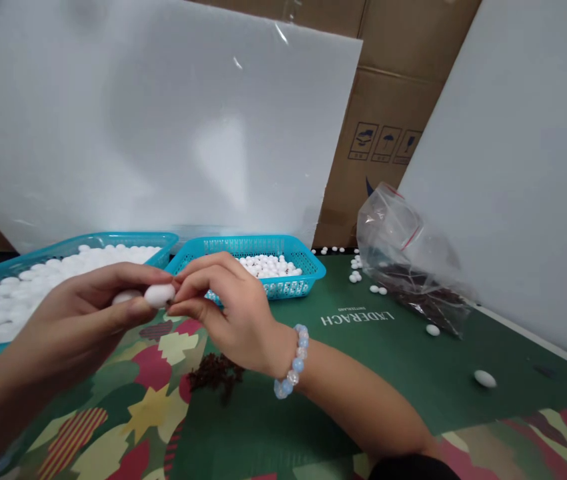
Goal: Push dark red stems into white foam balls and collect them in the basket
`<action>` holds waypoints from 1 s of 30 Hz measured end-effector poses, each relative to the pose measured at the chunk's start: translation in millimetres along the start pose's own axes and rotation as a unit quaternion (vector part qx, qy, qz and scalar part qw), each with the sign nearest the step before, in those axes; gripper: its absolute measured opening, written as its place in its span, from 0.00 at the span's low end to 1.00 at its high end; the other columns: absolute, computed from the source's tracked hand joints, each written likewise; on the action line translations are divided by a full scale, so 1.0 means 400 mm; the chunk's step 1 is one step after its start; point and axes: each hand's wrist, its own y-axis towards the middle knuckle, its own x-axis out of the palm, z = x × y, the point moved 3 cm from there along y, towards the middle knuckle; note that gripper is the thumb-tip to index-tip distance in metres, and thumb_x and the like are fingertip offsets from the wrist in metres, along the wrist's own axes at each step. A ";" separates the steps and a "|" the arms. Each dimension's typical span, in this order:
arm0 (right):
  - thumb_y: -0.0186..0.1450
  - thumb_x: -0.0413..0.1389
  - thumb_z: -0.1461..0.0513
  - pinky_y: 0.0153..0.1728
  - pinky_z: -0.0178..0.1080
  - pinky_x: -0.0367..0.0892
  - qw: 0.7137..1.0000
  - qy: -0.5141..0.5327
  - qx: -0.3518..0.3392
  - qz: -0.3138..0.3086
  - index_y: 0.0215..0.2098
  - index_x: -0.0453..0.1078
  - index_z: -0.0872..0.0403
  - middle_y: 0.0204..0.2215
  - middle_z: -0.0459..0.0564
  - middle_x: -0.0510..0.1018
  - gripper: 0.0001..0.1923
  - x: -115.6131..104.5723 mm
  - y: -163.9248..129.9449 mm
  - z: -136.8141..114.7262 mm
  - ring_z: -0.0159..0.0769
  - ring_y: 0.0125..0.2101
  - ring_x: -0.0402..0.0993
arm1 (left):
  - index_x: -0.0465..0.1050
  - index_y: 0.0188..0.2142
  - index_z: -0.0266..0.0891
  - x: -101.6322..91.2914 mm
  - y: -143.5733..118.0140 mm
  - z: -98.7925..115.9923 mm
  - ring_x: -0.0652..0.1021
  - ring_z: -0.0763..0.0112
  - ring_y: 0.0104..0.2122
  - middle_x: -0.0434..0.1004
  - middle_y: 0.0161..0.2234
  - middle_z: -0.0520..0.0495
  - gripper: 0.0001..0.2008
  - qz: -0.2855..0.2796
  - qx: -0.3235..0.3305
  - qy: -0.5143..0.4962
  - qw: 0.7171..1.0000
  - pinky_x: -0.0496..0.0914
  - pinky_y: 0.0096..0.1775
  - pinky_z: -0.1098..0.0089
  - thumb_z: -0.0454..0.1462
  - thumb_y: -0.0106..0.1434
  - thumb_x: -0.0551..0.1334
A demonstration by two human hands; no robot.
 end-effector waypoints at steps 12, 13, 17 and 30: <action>0.55 0.47 0.59 0.23 0.28 0.64 1.000 0.006 0.006 0.005 0.19 0.59 0.55 0.20 0.44 0.66 0.10 -0.015 0.011 0.005 0.24 0.24 0.64 | 0.70 0.22 0.51 0.011 0.011 0.004 0.62 0.81 0.15 0.67 0.16 0.56 0.04 -0.060 0.016 -0.005 0.998 0.56 0.16 0.80 0.38 0.43 0.58; 0.55 0.47 0.59 0.23 0.28 0.64 1.000 0.005 0.010 0.006 0.18 0.59 0.55 0.20 0.44 0.66 0.10 -0.015 0.011 0.004 0.24 0.24 0.64 | 0.70 0.22 0.51 0.010 0.011 0.005 0.61 0.81 0.15 0.66 0.15 0.56 0.05 -0.061 0.022 0.006 0.998 0.55 0.15 0.80 0.38 0.44 0.58; 0.54 0.48 0.59 0.22 0.27 0.63 1.000 0.008 0.019 0.008 0.17 0.59 0.55 0.18 0.44 0.65 0.11 -0.015 0.009 0.005 0.24 0.23 0.63 | 0.69 0.23 0.53 0.007 0.009 0.008 0.56 0.82 0.12 0.62 0.12 0.57 0.06 -0.066 0.039 0.047 0.996 0.51 0.13 0.80 0.37 0.44 0.58; 0.54 0.50 0.60 0.19 0.28 0.62 0.999 -0.026 0.020 -0.014 0.16 0.57 0.56 0.16 0.43 0.64 0.12 -0.006 -0.001 0.009 0.24 0.20 0.63 | 0.70 0.22 0.50 0.020 -0.005 0.025 0.63 0.81 0.14 0.69 0.18 0.57 0.08 -0.055 0.102 0.098 0.988 0.59 0.15 0.82 0.33 0.44 0.57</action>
